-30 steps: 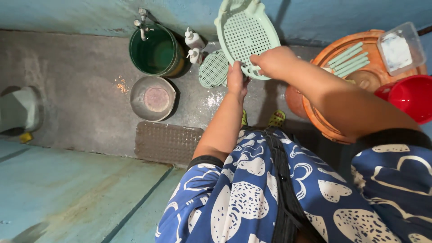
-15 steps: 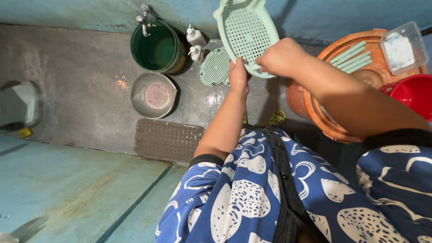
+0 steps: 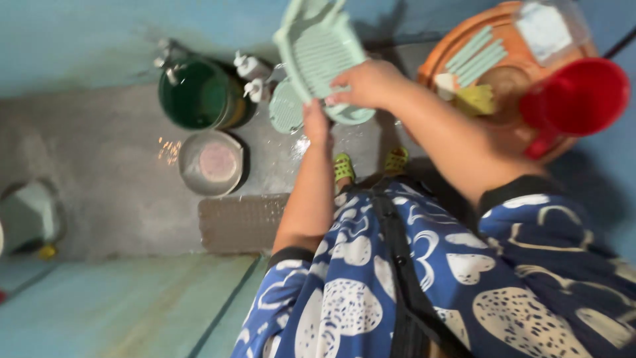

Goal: Washing and assembling a multi-tiered plastic storage shelf in a bathroom

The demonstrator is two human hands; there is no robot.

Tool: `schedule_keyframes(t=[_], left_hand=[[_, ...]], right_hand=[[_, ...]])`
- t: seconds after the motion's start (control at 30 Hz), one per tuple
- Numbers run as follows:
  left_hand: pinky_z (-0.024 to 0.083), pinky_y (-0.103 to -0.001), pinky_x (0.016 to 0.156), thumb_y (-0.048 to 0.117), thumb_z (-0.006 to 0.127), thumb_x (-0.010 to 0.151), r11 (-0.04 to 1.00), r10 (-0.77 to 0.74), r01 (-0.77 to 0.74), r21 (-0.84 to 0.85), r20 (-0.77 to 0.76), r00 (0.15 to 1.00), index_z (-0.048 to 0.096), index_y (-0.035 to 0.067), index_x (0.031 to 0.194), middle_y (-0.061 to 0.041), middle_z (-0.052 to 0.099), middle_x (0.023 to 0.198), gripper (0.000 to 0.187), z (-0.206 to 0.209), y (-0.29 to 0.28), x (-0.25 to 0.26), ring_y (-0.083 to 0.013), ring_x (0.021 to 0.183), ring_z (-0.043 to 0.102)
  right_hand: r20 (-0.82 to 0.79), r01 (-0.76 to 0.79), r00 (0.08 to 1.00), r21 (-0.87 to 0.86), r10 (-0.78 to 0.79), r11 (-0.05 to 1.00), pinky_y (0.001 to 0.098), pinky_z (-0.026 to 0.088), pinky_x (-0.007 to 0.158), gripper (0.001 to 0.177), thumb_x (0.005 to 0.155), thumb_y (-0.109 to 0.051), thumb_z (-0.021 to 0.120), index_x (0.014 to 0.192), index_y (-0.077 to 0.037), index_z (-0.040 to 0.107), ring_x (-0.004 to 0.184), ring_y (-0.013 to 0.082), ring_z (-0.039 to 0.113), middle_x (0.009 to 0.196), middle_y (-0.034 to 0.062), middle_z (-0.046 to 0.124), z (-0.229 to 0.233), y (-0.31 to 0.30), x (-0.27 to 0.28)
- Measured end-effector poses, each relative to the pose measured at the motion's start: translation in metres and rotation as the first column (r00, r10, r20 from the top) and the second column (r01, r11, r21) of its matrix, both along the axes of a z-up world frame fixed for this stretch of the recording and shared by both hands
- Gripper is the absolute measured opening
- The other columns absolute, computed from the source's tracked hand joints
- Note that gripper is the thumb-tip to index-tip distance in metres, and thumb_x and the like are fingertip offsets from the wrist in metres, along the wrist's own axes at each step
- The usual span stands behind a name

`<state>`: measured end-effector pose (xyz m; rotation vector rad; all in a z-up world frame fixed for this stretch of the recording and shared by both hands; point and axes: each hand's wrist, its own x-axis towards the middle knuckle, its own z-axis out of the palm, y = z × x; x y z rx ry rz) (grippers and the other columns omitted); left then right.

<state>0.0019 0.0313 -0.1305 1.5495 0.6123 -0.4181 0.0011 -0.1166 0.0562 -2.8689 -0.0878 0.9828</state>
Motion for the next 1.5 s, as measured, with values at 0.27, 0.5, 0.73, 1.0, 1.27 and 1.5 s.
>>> schedule_keyframes(t=[0.27, 0.5, 0.73, 1.0, 1.27, 1.5], left_hand=[[0.057, -0.040, 0.070, 0.027, 0.055, 0.096, 0.838, 0.333, -0.447, -0.314, -0.355, 0.873, 0.057, 0.018, 0.128, -0.011, 0.071, 0.109, 0.033, -0.003, -0.009, -0.025, -0.0282, 0.095, 0.069], [0.051, -0.034, 0.064, 0.031, 0.052, 0.088, 0.884, 0.322, -0.425, -0.193, -0.408, 0.854, 0.065, 0.022, 0.116, -0.001, 0.074, 0.101, 0.033, -0.027, -0.044, -0.053, -0.0190, 0.088, 0.069], [0.052, -0.040, 0.066, 0.029, 0.051, 0.088, 0.887, 0.361, -0.451, -0.101, -0.456, 0.813, 0.061, 0.016, 0.112, -0.007, 0.069, 0.102, 0.029, -0.052, -0.059, -0.078, -0.0235, 0.088, 0.063], [0.049, -0.041, 0.056, 0.027, 0.053, 0.085, 0.837, 0.342, -0.477, -0.269, -0.425, 0.838, 0.062, 0.013, 0.105, -0.008, 0.067, 0.090, 0.027, -0.051, -0.056, -0.077, -0.0258, 0.076, 0.062], [0.039, -0.034, 0.051, 0.027, 0.055, 0.081, 0.857, 0.288, -0.421, -0.297, -0.400, 0.870, 0.055, 0.016, 0.101, -0.005, 0.061, 0.082, 0.023, -0.021, -0.036, -0.066, -0.0197, 0.067, 0.054], [0.062, -0.043, 0.067, 0.035, 0.067, 0.082, 0.894, 0.051, -0.183, -0.410, -0.312, 0.949, 0.057, 0.002, 0.124, -0.013, 0.063, 0.108, 0.055, -0.020, 0.005, -0.053, -0.0304, 0.088, 0.067]], right_hand=[[0.034, 0.662, 0.590, 0.551, -0.806, 0.508, 0.0397, 0.043, 0.070, 0.025, 0.096, -0.039, 0.068, 0.090, -0.015, 0.069, 0.080, 0.0198, 0.061, 0.086, 0.0050, 0.066, -0.246, -0.235, -0.070], [0.172, 0.713, 0.682, 0.058, -0.711, 0.698, 0.0439, 0.049, 0.092, 0.060, 0.087, -0.003, 0.049, 0.129, -0.040, 0.069, 0.117, 0.0373, 0.057, 0.125, 0.0126, 0.063, -0.275, -0.331, -0.079], [0.209, -0.097, 0.965, -0.279, 0.159, 0.956, 0.0507, 0.031, 0.112, 0.055, 0.092, -0.016, 0.047, 0.145, -0.022, 0.057, 0.131, 0.0383, 0.049, 0.139, 0.0116, 0.064, -0.318, -0.366, -0.044], [0.133, -0.182, 0.951, -0.492, 0.279, 0.852, 0.0479, 0.042, 0.100, 0.037, 0.101, -0.027, 0.046, 0.118, -0.025, 0.079, 0.121, 0.0311, 0.059, 0.129, 0.0068, 0.071, -0.317, -0.368, -0.033], [0.320, 0.147, 0.934, 0.068, -0.161, 0.987, 0.0647, 0.053, 0.070, 0.035, 0.101, -0.032, 0.060, 0.127, -0.009, 0.064, 0.099, 0.0501, 0.064, 0.117, 0.0253, 0.066, -0.208, -0.308, -0.053], [-0.552, 0.692, 0.569, 0.721, -0.610, -0.008, 0.0196, 0.040, 0.042, 0.069, 0.088, -0.025, 0.086, 0.138, -0.002, 0.044, 0.057, 0.0095, 0.046, 0.094, 0.0059, 0.046, -0.128, -0.133, -0.060]])
